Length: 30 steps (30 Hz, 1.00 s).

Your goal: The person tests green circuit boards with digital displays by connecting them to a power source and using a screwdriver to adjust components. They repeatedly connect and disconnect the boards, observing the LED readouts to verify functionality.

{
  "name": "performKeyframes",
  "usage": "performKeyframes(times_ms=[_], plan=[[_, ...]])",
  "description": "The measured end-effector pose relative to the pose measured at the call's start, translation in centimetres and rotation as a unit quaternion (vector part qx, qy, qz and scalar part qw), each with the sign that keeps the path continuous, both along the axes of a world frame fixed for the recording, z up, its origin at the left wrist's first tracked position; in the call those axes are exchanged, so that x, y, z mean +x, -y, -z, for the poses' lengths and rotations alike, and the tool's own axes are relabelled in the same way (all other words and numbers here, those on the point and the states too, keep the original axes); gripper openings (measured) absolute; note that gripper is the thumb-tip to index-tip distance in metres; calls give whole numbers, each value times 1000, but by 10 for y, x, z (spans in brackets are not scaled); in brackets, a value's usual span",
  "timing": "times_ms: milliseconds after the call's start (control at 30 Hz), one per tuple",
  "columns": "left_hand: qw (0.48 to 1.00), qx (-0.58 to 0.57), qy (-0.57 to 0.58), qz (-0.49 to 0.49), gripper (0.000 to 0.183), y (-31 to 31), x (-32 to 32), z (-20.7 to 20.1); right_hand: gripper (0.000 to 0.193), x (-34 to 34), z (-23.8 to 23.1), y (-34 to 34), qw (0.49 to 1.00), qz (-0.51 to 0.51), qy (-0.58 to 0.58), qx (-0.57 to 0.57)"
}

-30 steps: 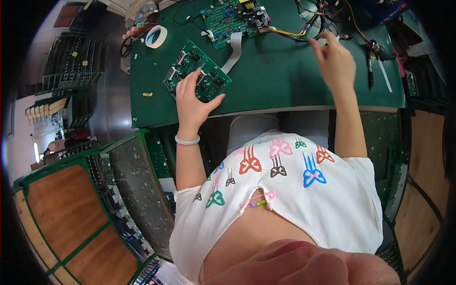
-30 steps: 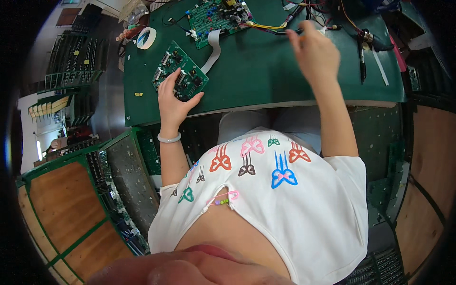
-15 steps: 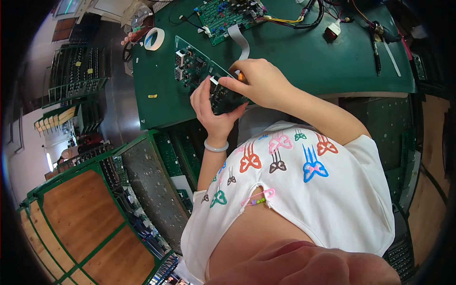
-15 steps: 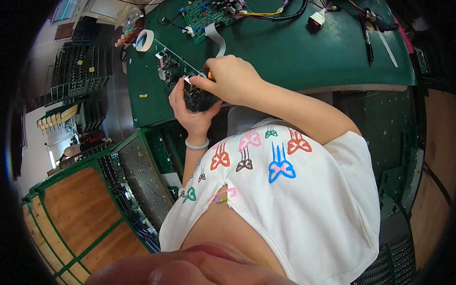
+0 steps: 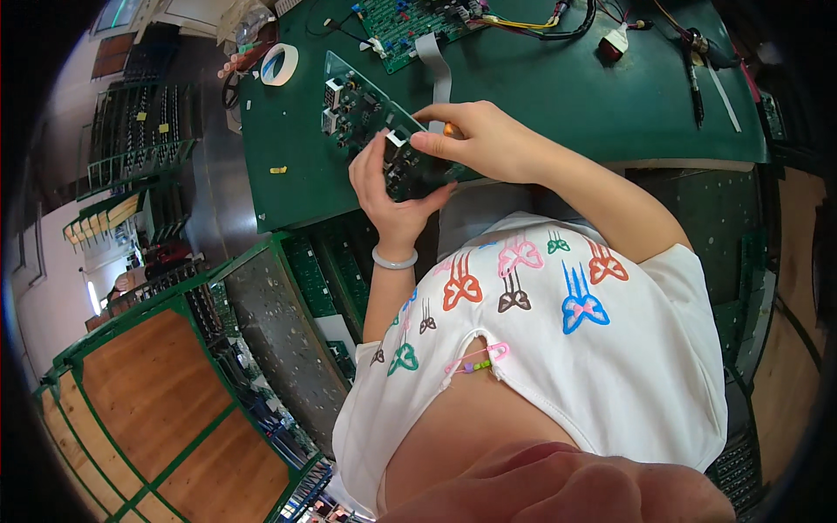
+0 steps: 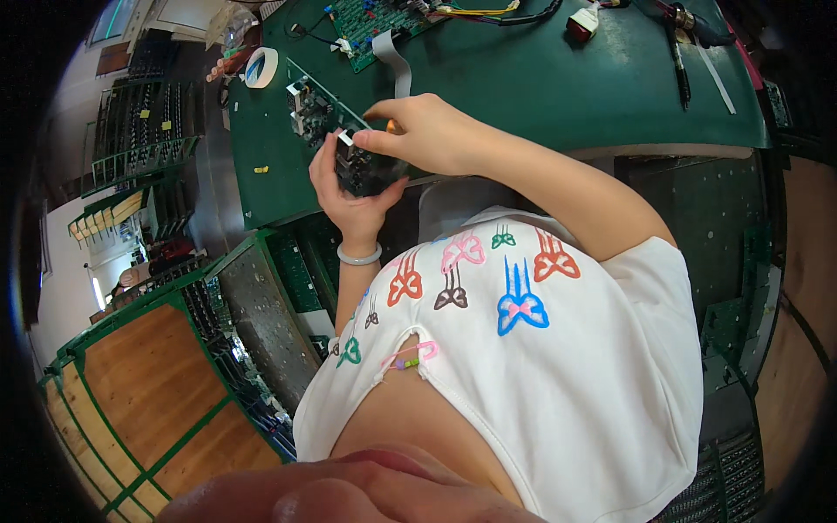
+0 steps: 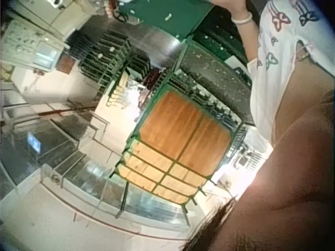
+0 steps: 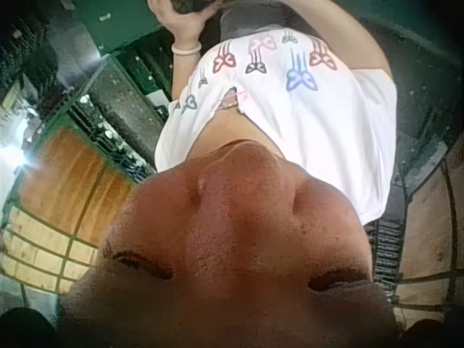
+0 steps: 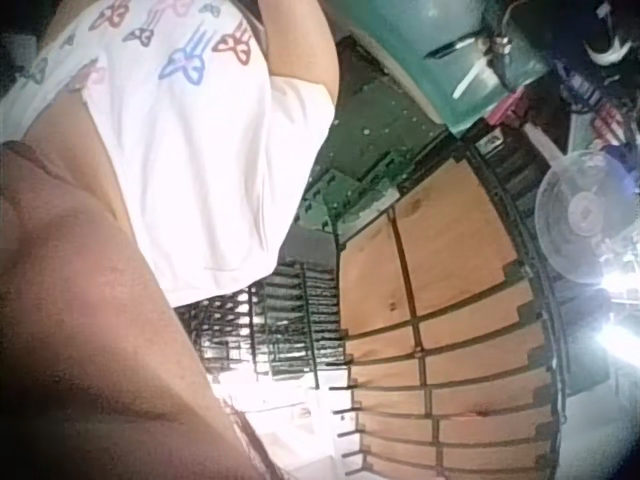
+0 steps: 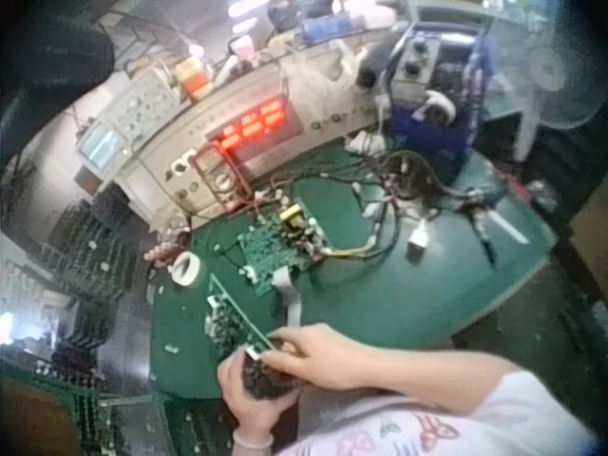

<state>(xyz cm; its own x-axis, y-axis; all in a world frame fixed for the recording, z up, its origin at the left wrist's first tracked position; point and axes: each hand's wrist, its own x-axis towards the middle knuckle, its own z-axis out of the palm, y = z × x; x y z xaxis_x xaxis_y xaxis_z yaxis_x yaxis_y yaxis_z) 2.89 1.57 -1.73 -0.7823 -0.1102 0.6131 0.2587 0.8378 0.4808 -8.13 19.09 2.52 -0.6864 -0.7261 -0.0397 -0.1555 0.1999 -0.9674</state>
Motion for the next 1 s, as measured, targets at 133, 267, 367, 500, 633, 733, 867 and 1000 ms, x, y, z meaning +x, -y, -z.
performKeyframes(times_ms=[133,267,367,500,633,733,867,1000], plan=[[983,177,-30,35,107,8,10,2,45,-18,-2,1,998,39,-52,-16],[944,324,-39,57,113,10,25,-4,21,-42,40,11,932,23,-347,106],[934,350,-52,54,117,14,37,-1,19,-39,46,23,927,-73,-343,133],[929,364,-41,56,120,8,45,1,22,-43,51,28,920,-135,-341,139],[944,325,-15,62,122,6,53,5,21,-62,43,28,953,-157,-260,-16],[942,320,33,96,120,0,54,4,18,-69,31,28,970,-130,-77,-188],[943,292,-3,161,117,-10,45,11,25,-63,3,18,973,-69,144,-166],[937,294,-3,189,116,-15,36,12,33,-64,7,17,965,-56,176,-187]])
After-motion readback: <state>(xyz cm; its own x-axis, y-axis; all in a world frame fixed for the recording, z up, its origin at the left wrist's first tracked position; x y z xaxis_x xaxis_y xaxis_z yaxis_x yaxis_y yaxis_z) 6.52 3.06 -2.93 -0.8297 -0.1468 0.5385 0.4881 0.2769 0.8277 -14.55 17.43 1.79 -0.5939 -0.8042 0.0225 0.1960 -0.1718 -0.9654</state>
